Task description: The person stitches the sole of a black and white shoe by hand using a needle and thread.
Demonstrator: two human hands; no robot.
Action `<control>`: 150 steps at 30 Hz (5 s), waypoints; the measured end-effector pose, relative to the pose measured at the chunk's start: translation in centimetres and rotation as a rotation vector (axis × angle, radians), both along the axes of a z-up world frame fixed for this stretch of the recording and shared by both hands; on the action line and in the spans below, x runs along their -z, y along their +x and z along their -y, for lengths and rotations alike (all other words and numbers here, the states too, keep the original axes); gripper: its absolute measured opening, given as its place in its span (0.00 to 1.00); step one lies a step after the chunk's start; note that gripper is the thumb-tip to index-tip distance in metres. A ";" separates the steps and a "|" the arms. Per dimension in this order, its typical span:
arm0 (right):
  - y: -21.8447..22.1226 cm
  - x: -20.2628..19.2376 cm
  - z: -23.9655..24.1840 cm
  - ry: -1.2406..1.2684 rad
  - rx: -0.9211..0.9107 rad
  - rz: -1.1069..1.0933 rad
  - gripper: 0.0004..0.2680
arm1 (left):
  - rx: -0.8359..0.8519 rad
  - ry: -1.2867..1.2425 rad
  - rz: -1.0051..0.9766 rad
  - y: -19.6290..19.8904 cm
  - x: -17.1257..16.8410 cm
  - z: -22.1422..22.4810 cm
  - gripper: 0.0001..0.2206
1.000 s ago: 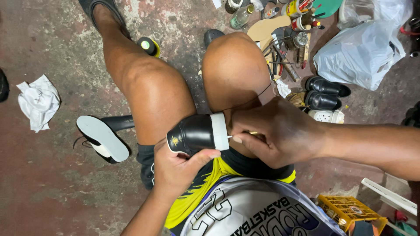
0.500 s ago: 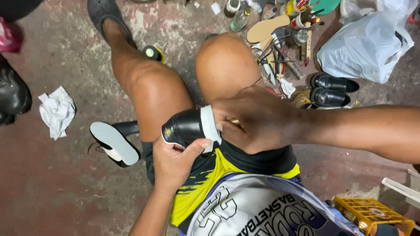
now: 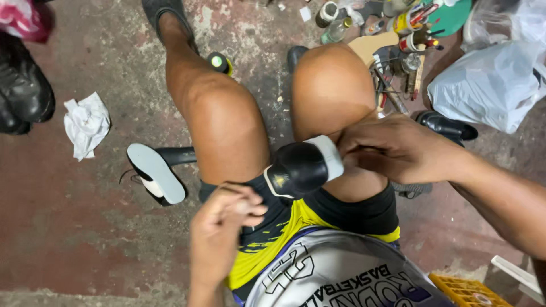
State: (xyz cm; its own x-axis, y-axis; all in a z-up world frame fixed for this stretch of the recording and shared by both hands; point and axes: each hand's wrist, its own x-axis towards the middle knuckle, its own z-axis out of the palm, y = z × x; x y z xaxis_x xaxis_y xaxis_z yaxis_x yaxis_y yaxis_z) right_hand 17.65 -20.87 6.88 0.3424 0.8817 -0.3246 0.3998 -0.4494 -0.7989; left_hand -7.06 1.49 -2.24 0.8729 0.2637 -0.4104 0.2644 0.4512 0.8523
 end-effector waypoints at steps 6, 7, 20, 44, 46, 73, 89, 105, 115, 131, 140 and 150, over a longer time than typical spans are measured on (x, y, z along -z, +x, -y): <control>0.4 1.0 2.0 -0.053 0.018 0.041 0.03 | -0.186 0.206 -0.485 -4.4 1.0 -5.9 0.10; 0.5 1.0 2.3 -0.022 0.014 0.012 0.03 | -0.181 0.481 -0.457 -4.2 0.5 -5.9 0.09; 1.0 1.9 3.9 0.011 0.099 -0.123 0.04 | 0.175 0.908 0.218 3.1 -1.8 1.5 0.10; -0.8 -0.3 0.8 0.076 -0.079 -0.048 0.06 | 0.224 0.087 -0.022 4.8 -0.4 2.3 0.13; -0.8 -0.1 0.9 0.117 -0.095 0.007 0.04 | 0.213 0.047 -0.070 5.0 -0.2 2.6 0.10; -1.0 -1.2 -0.8 0.194 -0.230 0.461 0.09 | 0.363 0.233 -0.113 5.7 -1.4 0.6 0.10; -0.9 3.2 1.5 0.166 0.086 0.794 0.27 | 0.224 0.148 -0.158 5.8 -0.6 1.0 0.06; -1.4 1.6 4.6 0.133 0.164 0.693 0.23 | -0.031 1.192 0.002 4.6 -8.6 2.4 0.11; -1.4 0.5 4.0 0.044 0.162 0.657 0.24 | 0.288 1.373 0.412 11.3 -9.8 6.3 0.08; -1.7 5.7 4.6 0.227 0.382 0.532 0.07 | 0.034 0.383 0.201 7.3 -7.4 4.6 0.10; 1.1 2.8 10.7 -0.161 0.636 0.820 0.06 | 0.042 0.163 0.226 6.2 -7.0 3.2 0.11; -5.5 2.2 2.7 0.154 0.300 0.057 0.09 | 0.098 0.282 0.055 8.2 -8.7 3.6 0.16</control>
State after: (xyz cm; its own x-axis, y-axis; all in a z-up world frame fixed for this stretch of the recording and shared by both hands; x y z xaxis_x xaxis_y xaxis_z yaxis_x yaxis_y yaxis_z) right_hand 12.12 -23.61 4.66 0.6075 0.7763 -0.1682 0.3144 -0.4294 -0.8466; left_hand 1.10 -2.10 6.48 0.9186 0.2744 -0.2844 0.2451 0.1689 0.9547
